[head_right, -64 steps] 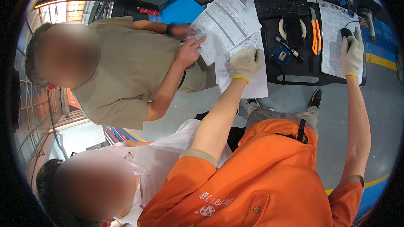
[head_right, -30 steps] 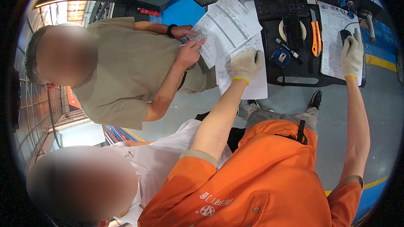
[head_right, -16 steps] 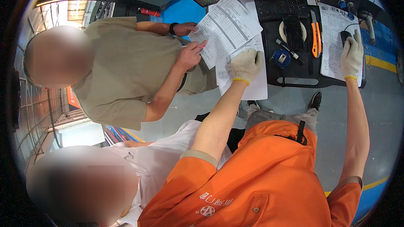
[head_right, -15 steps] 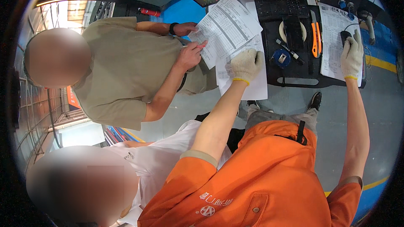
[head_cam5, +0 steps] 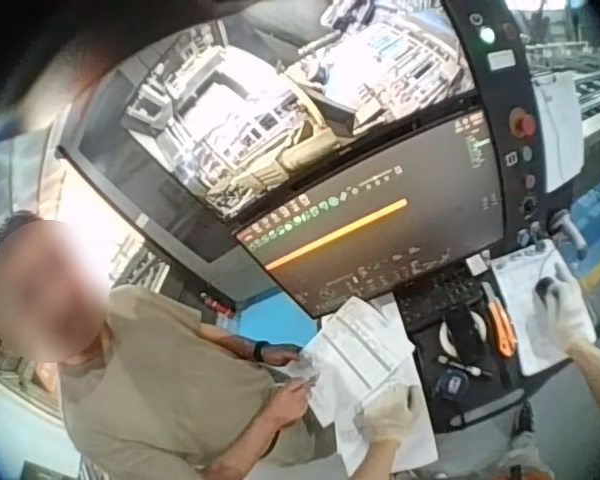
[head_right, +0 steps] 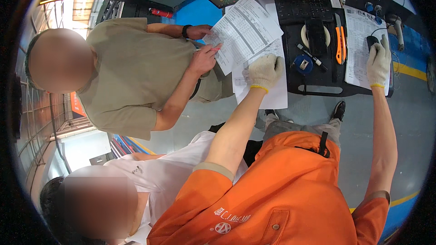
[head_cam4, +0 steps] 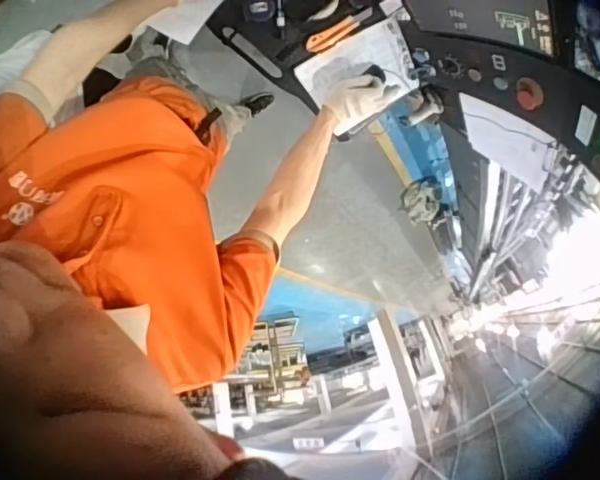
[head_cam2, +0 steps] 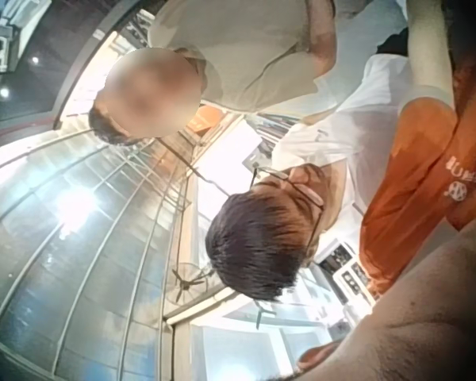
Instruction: Operating a metal fabrication machine control panel and reviewing technical documents.
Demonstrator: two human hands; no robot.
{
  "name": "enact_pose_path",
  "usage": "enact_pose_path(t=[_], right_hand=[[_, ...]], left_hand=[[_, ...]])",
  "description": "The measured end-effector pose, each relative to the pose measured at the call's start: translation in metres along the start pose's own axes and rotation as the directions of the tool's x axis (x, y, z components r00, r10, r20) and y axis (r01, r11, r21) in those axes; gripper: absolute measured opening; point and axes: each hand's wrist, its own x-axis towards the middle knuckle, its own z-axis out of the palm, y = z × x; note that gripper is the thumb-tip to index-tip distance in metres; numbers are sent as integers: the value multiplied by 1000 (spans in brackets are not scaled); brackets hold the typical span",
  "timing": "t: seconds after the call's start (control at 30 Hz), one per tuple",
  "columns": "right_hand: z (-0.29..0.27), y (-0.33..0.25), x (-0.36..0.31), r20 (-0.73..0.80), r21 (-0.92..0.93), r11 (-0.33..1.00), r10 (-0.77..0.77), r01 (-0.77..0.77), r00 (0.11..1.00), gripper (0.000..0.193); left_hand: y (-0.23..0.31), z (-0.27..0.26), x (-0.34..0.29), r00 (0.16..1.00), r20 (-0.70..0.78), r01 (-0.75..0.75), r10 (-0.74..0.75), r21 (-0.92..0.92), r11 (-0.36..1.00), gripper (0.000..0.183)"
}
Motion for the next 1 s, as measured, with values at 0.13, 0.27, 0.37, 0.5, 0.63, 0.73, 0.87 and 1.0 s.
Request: enact_pose_path(t=[0.13, 0.27, 0.37, 0.5, 0.63, 0.73, 0.87, 1.0], right_hand=[[-1, -2, 0, 1, -11, 1000, -4, 4, 1000, 24], [-2, -3, 0, -4, -6, 1000, -6, 6, 1000, 24], [-2, -3, -1, -22, 10, 1000, -14, 15, 1000, 23], [-6, -7, 0, -34, 27, 999, -27, 28, 999, 21], [-7, -9, 2, -45, 34, 999, -29, 30, 999, 19], [-6, -9, 2, -54, 38, 999, -28, 30, 998, 17], [-4, -12, 4, -90, 32, 997, -61, 64, 994, 15], [-5, -9, 2, -87, 32, 997, -62, 65, 994, 15]], left_hand=[[0, 1, -1, 1000, -6, 1, -1, 18, 1000, 30], [1, 1, -1, 1000, -4, 5, -5, 28, 1000, 30], [1, 0, 0, 1000, 19, 8, -9, 16, 1000, 30], [0, 2, -2, 1000, 15, 18, -18, 17, 1000, 30], [1, 1, -1, 999, 31, 29, -30, 23, 999, 30], [1, -1, -1, 998, 44, 38, -39, 30, 999, 30], [-1, -4, -1, 996, 71, 50, -51, 13, 999, 30], [1, -5, -1, 997, 66, 44, -43, -2, 999, 30]])
